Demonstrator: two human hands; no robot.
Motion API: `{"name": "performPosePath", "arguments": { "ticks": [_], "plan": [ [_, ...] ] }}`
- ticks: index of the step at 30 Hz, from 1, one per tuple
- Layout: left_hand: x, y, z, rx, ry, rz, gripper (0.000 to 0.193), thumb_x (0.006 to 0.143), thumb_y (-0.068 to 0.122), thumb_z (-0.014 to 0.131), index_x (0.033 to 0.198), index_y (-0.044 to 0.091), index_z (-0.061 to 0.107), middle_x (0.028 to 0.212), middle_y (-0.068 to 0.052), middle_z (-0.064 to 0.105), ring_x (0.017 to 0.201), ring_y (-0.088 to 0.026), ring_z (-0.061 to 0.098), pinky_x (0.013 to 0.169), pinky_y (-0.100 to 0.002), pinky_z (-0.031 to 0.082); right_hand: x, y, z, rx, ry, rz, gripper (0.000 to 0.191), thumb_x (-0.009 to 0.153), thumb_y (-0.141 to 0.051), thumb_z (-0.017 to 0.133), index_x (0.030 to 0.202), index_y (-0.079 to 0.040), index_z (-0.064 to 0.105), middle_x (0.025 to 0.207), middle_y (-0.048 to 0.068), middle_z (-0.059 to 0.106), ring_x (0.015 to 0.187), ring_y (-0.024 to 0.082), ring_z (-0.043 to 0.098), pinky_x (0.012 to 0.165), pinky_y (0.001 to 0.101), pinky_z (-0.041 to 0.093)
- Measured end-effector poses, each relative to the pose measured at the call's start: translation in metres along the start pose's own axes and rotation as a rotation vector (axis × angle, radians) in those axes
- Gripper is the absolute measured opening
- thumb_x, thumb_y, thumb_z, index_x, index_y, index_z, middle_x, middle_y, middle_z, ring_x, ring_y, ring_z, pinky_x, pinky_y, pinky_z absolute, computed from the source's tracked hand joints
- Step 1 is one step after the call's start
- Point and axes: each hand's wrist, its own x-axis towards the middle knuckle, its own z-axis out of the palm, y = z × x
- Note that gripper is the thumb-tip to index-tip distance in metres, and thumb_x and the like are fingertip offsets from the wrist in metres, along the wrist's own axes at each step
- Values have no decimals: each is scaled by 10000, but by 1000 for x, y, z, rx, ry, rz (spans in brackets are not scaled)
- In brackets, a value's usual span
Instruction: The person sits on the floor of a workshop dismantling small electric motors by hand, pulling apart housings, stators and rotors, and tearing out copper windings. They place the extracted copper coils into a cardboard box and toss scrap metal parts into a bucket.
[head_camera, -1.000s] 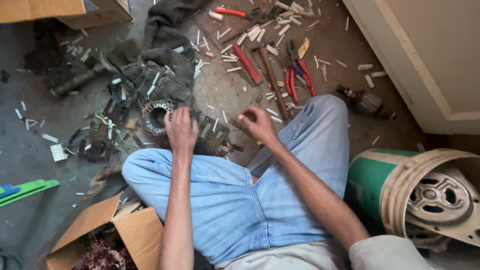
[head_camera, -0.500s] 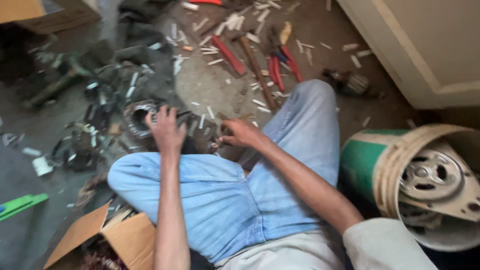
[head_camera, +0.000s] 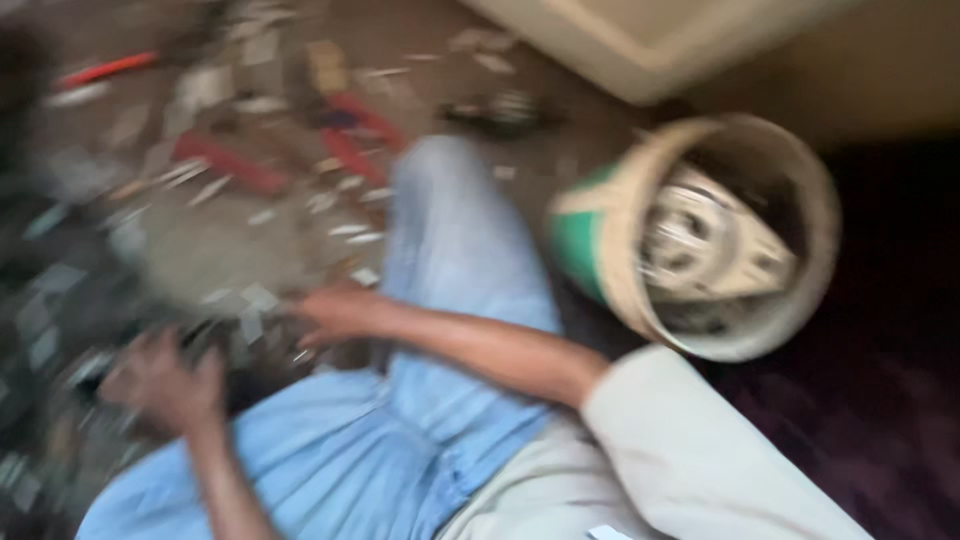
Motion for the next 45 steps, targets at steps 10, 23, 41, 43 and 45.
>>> {"name": "performPosePath", "arguments": {
  "ticks": [10, 23, 41, 43, 45],
  "plan": [
    [8, 7, -2, -22, -1, 35, 419, 770, 306, 791, 1128, 129, 664, 1236, -101, 574, 1244, -275, 525, 1185, -547, 261, -6, -10, -16, -42, -103, 200, 471, 796, -457, 775, 1099, -108, 688, 1027, 162, 745, 999, 374, 725, 821, 517, 575],
    [5, 2, 6, 40, 41, 101, 459, 788, 354, 781, 1137, 85, 655, 1293, -121, 573, 1269, -346, 486, 1169, -516, 281, -2, 4, 1, -50, -16, 164, 416, 718, -436, 815, 968, -107, 765, 877, 139, 758, 835, 363, 741, 684, 495, 592],
    [7, 31, -8, 30, 26, 95, 461, 872, 443, 805, 1095, 72, 648, 1219, -121, 581, 1204, -325, 535, 1200, -573, 281, -22, 6, -8, -28, -47, 180, 314, 674, -342, 821, 870, -97, 807, 863, 138, 778, 838, 329, 760, 740, 466, 598],
    [8, 36, -10, 8, 42, 86, 487, 902, 470, 826, 1114, 68, 651, 1215, -127, 582, 1196, -338, 537, 1194, -573, 292, -25, 6, -9, -53, -29, 199, 350, 667, -334, 832, 913, -88, 795, 898, 145, 768, 855, 343, 753, 735, 470, 602],
    [10, 42, -12, 4, 39, 90, 498, 881, 476, 823, 1096, 62, 648, 1215, -139, 585, 1197, -338, 549, 1194, -579, 294, -27, 7, -9, -18, 28, 157, 384, 637, -320, 838, 942, -97, 770, 869, 147, 768, 838, 344, 754, 718, 486, 595]
  ]
}}
